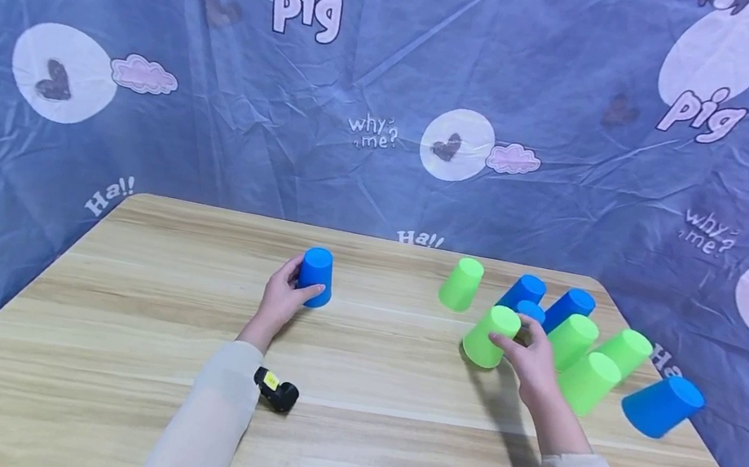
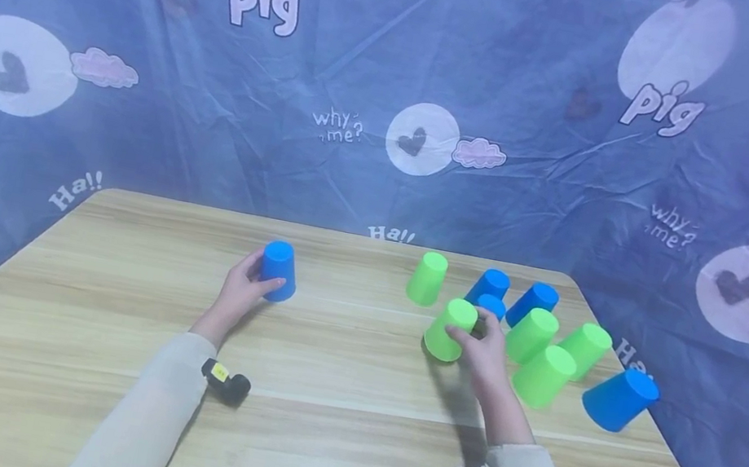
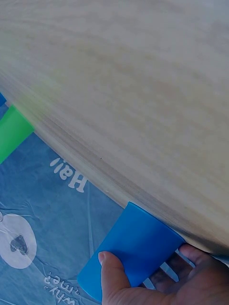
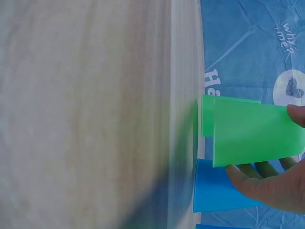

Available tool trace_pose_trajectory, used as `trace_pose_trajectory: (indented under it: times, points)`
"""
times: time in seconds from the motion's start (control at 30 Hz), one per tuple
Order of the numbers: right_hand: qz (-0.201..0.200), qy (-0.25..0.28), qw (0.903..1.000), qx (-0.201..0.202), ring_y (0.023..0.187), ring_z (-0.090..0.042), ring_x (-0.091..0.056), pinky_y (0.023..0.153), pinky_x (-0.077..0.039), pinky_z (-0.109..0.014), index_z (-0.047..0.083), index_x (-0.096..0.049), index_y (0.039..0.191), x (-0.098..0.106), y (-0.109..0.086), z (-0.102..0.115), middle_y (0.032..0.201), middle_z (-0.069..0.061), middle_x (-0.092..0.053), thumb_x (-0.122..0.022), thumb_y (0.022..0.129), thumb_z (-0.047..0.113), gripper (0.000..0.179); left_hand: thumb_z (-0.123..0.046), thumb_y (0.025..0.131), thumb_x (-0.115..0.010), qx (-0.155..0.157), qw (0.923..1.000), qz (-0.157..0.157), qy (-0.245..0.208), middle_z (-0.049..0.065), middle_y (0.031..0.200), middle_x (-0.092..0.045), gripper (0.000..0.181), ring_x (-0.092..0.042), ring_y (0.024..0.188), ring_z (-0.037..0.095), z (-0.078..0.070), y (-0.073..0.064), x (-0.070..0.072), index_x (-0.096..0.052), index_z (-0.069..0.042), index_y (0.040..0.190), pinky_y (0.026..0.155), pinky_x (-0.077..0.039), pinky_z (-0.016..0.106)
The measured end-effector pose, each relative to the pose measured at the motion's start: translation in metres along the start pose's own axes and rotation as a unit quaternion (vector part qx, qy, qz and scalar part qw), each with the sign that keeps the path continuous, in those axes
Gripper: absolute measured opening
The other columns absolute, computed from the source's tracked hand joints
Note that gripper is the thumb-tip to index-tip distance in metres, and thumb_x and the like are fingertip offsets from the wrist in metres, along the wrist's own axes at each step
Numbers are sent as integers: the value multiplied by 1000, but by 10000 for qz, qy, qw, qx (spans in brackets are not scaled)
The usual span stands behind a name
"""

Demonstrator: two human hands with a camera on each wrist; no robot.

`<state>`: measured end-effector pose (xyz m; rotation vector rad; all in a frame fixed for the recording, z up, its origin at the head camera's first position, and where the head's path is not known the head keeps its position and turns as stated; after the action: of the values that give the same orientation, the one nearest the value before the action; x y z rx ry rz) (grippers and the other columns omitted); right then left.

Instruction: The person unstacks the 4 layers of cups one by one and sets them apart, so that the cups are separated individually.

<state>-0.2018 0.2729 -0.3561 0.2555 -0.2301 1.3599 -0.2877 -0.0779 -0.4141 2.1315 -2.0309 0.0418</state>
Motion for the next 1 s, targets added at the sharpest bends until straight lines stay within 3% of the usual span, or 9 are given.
trace_pose_trajectory:
  times: [0.2,0.5,0.87,1.0]
  points:
    - [23,-100,9999,-82,115,-34,-31,92,-32,-41,-5,-27,127,5,-1,-6,127,-26,-31,-65,76,24,70,-14,78,-65,9,10000,20,-7,15,132,-33,65,-31,119,29,1,0,0,-32,-6,133,96,-28,40]
    - [155,29,9995,-257,118,-35,-26,95,-26,-44,-7,-21,130,10,-5,-5,129,-26,-27,-61,80,13,66,-14,78,-64,70,10000,-3,32,15,133,-33,65,-31,120,29,2,0,0,-31,-7,133,96,-28,39]
    - [159,-29,9996,-232,110,-28,-33,83,-36,-25,-6,-26,127,12,-7,-12,124,-22,-33,-59,81,11,60,-13,78,-64,24,10000,-2,-19,16,132,-33,64,-31,120,29,1,0,0,-31,-6,133,96,-28,39]
    - [185,-41,9996,-221,110,-27,-33,82,-36,-25,-6,-27,126,12,-8,-13,123,-22,-34,-60,81,11,59,-14,78,-64,36,10000,13,0,15,133,-32,65,-30,120,29,1,1,0,-31,-6,133,96,-27,39]
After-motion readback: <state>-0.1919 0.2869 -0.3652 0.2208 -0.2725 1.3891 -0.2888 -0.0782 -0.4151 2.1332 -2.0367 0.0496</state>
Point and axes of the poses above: each hand's wrist, its own y-axis towards the middle knuckle, its own x-axis out of the back of the hand, z = x × y, the point moved 1 cm from there along y, towards the middle knuckle
